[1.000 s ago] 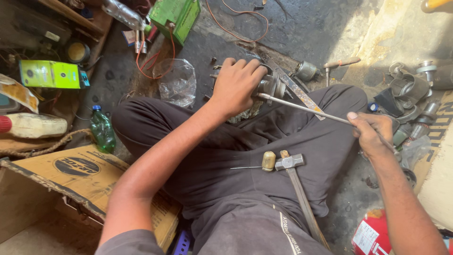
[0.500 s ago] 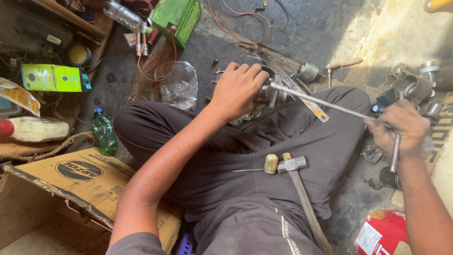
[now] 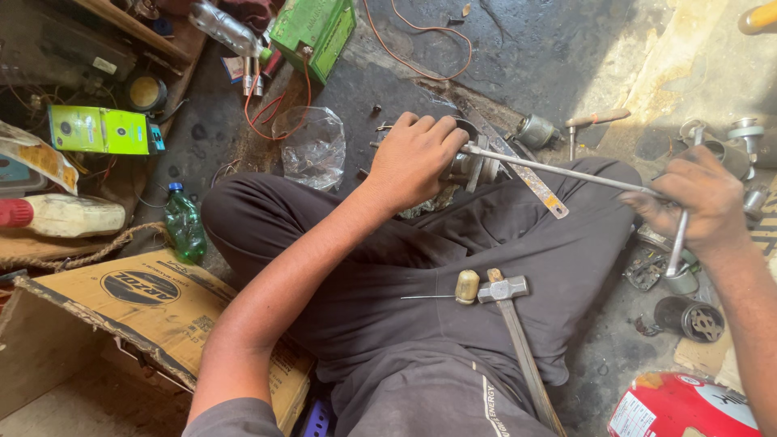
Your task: The person sits on the floor and uses a T-handle wrench and a socket wrench to loosen and tighten bolts on a small electric motor. They remove a circular metal cover, adjust internal components, and reassemble the motor housing.
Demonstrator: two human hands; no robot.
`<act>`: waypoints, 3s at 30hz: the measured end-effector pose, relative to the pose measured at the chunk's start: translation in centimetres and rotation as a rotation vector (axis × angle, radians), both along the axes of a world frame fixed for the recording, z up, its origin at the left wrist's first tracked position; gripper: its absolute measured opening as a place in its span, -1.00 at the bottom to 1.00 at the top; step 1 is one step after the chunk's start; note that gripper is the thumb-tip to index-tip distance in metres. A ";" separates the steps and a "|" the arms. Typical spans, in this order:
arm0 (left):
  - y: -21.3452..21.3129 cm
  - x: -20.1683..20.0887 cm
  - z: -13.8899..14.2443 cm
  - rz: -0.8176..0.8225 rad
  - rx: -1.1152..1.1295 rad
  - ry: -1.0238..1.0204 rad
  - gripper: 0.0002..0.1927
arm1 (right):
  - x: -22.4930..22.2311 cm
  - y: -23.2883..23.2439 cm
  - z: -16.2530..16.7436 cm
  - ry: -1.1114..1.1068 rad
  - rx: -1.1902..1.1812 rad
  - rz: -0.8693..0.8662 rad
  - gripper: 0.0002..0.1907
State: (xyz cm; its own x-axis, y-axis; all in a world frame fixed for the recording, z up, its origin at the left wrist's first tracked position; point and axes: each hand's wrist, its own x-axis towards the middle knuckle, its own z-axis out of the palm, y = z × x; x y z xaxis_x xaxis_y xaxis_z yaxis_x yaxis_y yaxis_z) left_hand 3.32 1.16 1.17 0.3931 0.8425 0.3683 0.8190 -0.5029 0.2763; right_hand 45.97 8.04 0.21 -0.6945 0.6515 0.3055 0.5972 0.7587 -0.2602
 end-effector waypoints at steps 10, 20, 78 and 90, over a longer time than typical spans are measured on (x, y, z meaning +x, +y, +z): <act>-0.4 0.3 0.0 0.040 0.003 0.028 -0.45 | -0.9 0.5 -4.0 0.309 -0.113 -0.196 -0.43; -0.7 0.7 -0.7 0.103 0.057 -0.002 -0.38 | -2.6 -2.0 -1.8 0.498 -0.331 -0.259 -0.49; -0.4 4.1 -3.6 0.017 -0.302 -1.113 -0.37 | -23.2 -12.7 -10.1 0.969 -0.447 -0.590 -0.22; -3.4 3.7 -3.2 0.071 -0.226 -1.066 -0.19 | -19.0 -11.5 -2.5 1.176 -0.675 -0.254 -0.52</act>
State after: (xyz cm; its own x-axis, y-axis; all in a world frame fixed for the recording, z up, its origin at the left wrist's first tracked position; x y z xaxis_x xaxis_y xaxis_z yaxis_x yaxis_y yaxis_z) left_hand 7.02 -2.26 -2.05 -0.0884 0.9417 0.3247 0.1286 -0.3125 0.9412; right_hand 26.92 -3.44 -2.27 -0.0908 0.9753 0.2014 -0.1266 0.1893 -0.9737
